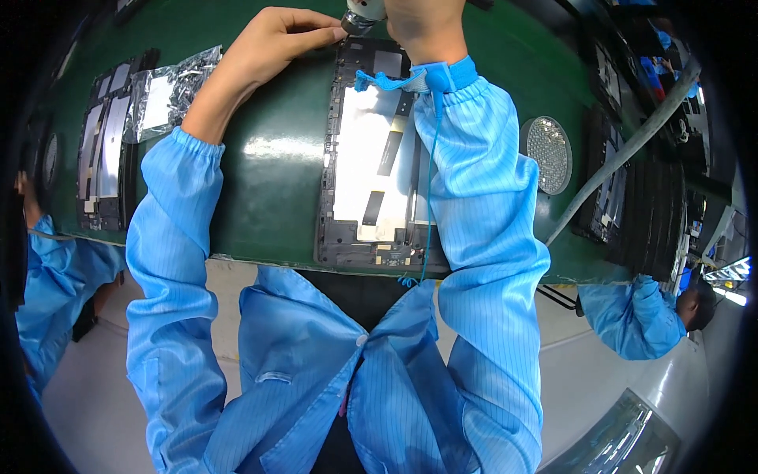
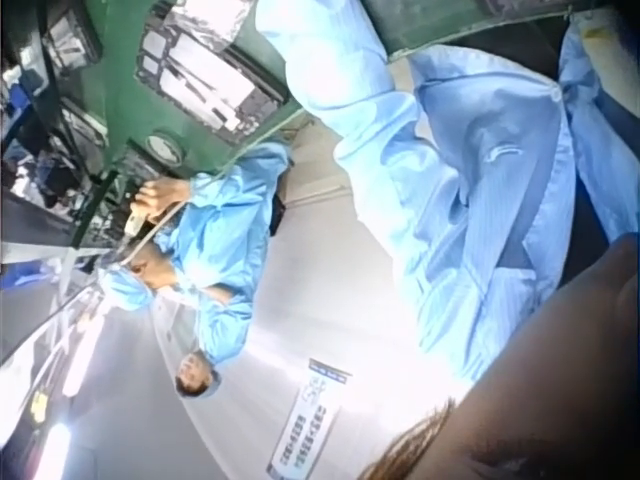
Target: The worker is assembling electronic screens or tablets on an industrial production line using an electric screwdriver.
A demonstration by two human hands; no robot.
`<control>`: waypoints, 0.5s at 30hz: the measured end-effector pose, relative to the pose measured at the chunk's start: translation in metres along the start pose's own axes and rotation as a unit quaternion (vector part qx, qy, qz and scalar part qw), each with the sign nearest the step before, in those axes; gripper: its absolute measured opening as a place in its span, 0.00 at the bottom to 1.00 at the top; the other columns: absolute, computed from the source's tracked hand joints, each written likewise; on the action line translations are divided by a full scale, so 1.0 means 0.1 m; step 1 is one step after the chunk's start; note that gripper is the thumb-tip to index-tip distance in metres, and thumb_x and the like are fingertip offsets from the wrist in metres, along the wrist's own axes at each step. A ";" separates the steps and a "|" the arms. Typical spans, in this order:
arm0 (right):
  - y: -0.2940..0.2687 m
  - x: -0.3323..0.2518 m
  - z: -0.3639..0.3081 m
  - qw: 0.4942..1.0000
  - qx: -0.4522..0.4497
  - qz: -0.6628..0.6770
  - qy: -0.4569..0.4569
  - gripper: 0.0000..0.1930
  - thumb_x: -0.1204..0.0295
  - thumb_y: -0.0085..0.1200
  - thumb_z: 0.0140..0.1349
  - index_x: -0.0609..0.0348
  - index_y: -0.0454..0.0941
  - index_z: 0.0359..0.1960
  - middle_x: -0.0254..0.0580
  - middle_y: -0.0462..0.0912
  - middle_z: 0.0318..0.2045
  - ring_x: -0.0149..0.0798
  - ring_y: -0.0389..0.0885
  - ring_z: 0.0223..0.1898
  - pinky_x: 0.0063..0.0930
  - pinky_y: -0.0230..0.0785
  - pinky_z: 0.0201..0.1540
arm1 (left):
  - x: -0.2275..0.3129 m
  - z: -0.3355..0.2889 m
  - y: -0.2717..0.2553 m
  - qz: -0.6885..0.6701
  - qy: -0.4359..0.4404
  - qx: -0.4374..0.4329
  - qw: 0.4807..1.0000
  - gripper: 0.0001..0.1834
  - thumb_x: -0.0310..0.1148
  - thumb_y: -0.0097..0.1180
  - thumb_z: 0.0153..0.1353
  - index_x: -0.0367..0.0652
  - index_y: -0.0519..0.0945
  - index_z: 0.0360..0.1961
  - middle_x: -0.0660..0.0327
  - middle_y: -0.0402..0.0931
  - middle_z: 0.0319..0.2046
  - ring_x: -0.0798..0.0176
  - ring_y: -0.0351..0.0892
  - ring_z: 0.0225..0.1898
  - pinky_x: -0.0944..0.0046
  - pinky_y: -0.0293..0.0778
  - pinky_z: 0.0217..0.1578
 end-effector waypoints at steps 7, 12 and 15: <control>0.01 0.09 -0.02 1.000 -0.005 -0.019 0.002 0.14 0.77 0.48 0.55 0.70 0.75 0.42 0.54 0.83 0.34 0.30 0.72 0.17 0.24 0.69 0.21 | 0.11 -0.02 0.00 -0.095 -0.011 0.004 0.995 0.09 0.27 0.61 0.60 0.31 0.86 0.37 0.61 0.84 0.28 0.72 0.77 0.30 0.71 0.73 0.35; 0.06 0.09 -0.01 1.000 0.007 -0.028 0.004 0.14 0.76 0.49 0.54 0.70 0.76 0.41 0.55 0.82 0.35 0.29 0.71 0.16 0.24 0.68 0.21 | 0.16 -0.06 -0.04 -0.099 -0.017 0.017 0.995 0.09 0.27 0.61 0.59 0.31 0.86 0.36 0.63 0.83 0.26 0.73 0.75 0.28 0.70 0.72 0.32; 0.07 0.10 -0.02 0.999 0.006 -0.030 0.010 0.14 0.76 0.49 0.54 0.70 0.76 0.42 0.55 0.82 0.35 0.28 0.71 0.16 0.24 0.68 0.21 | 0.12 -0.05 -0.05 -0.070 -0.016 0.013 0.997 0.09 0.28 0.61 0.59 0.32 0.86 0.36 0.64 0.82 0.24 0.73 0.73 0.27 0.70 0.70 0.30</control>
Point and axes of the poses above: each hand's wrist, its own z-axis towards the middle knuckle, its own y-axis out of the palm, x = y × z, the point moved 4 cm from there along z, towards the middle knuckle
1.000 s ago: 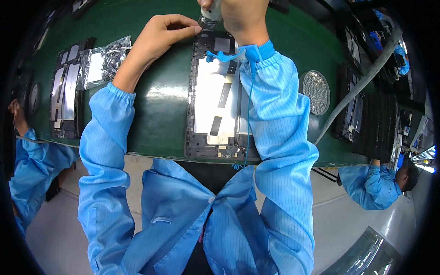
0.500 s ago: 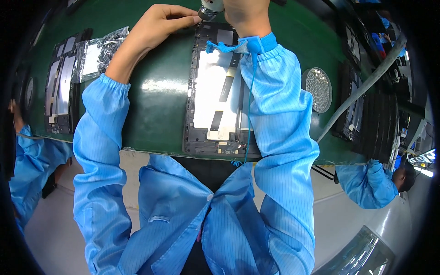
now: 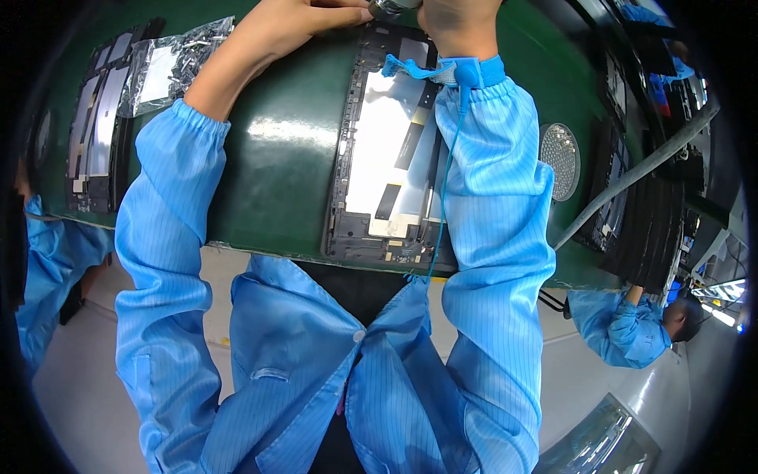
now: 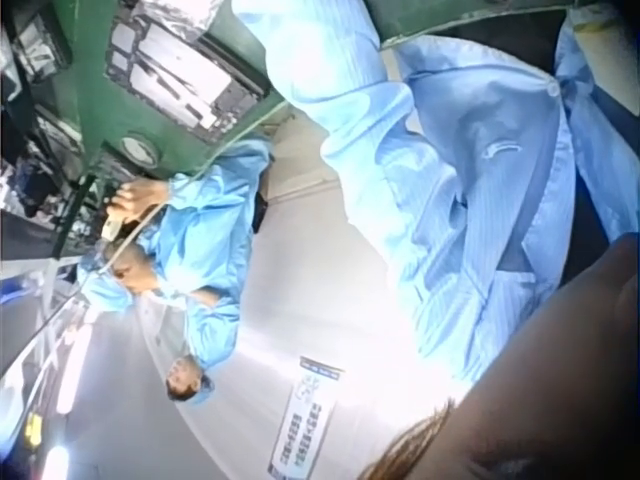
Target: The worker is assembling electronic screens or tablets on an industrial production line using an electric screwdriver.
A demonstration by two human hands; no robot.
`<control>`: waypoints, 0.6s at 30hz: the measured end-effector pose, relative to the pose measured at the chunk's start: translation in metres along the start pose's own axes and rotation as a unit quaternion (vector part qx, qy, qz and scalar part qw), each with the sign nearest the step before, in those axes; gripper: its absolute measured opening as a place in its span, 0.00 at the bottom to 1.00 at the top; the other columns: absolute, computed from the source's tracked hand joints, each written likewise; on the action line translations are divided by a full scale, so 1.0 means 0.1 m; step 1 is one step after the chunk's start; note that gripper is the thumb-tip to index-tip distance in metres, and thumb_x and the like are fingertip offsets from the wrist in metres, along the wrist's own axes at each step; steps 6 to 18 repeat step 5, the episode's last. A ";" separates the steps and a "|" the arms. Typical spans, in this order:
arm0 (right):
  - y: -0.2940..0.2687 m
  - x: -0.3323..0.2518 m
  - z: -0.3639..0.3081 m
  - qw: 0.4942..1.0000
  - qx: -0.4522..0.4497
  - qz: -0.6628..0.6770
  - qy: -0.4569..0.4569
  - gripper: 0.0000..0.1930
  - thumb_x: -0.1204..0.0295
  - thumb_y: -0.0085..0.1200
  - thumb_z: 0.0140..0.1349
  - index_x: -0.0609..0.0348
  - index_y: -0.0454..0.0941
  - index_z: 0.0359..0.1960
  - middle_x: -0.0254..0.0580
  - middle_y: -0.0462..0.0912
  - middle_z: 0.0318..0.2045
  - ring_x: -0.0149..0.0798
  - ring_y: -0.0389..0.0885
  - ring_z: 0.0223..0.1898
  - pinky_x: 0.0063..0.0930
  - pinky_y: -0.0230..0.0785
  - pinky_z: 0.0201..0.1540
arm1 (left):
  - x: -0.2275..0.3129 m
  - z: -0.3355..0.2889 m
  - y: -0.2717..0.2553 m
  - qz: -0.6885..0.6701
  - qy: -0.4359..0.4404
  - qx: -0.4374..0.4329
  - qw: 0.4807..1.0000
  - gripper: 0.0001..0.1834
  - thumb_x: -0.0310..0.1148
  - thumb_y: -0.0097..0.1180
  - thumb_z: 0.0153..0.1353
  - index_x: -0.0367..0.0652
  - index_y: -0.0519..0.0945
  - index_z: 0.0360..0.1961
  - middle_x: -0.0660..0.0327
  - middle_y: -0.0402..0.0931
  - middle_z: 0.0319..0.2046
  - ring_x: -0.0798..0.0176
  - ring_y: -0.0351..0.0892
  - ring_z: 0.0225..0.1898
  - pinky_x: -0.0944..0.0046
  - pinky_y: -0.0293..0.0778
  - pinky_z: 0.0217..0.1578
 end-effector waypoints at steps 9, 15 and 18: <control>0.00 0.00 -0.01 1.000 -0.010 -0.010 -0.008 0.15 0.75 0.49 0.55 0.70 0.75 0.43 0.55 0.82 0.35 0.29 0.71 0.16 0.24 0.69 0.21 | 0.00 0.01 0.00 0.012 0.037 0.001 0.999 0.09 0.29 0.63 0.58 0.34 0.86 0.36 0.64 0.81 0.23 0.73 0.73 0.26 0.69 0.70 0.31; 0.00 0.00 -0.01 1.000 -0.010 -0.010 -0.008 0.15 0.75 0.49 0.55 0.70 0.75 0.43 0.55 0.82 0.35 0.29 0.71 0.16 0.24 0.69 0.21 | 0.00 0.01 0.00 0.012 0.037 0.001 0.999 0.09 0.29 0.63 0.58 0.34 0.86 0.36 0.64 0.81 0.23 0.73 0.73 0.26 0.69 0.70 0.31; 0.00 0.00 -0.01 1.000 -0.010 -0.010 -0.008 0.15 0.75 0.49 0.55 0.70 0.75 0.43 0.55 0.82 0.35 0.29 0.71 0.16 0.24 0.69 0.21 | 0.00 0.01 0.00 0.012 0.037 0.001 0.999 0.09 0.29 0.63 0.58 0.34 0.86 0.36 0.64 0.81 0.23 0.73 0.73 0.26 0.69 0.70 0.31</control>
Point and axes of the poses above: each hand's wrist, its own z-axis towards the middle knuckle, its own y-axis out of the palm, x = y × z, the point moved 4 cm from there along z, towards the middle knuckle
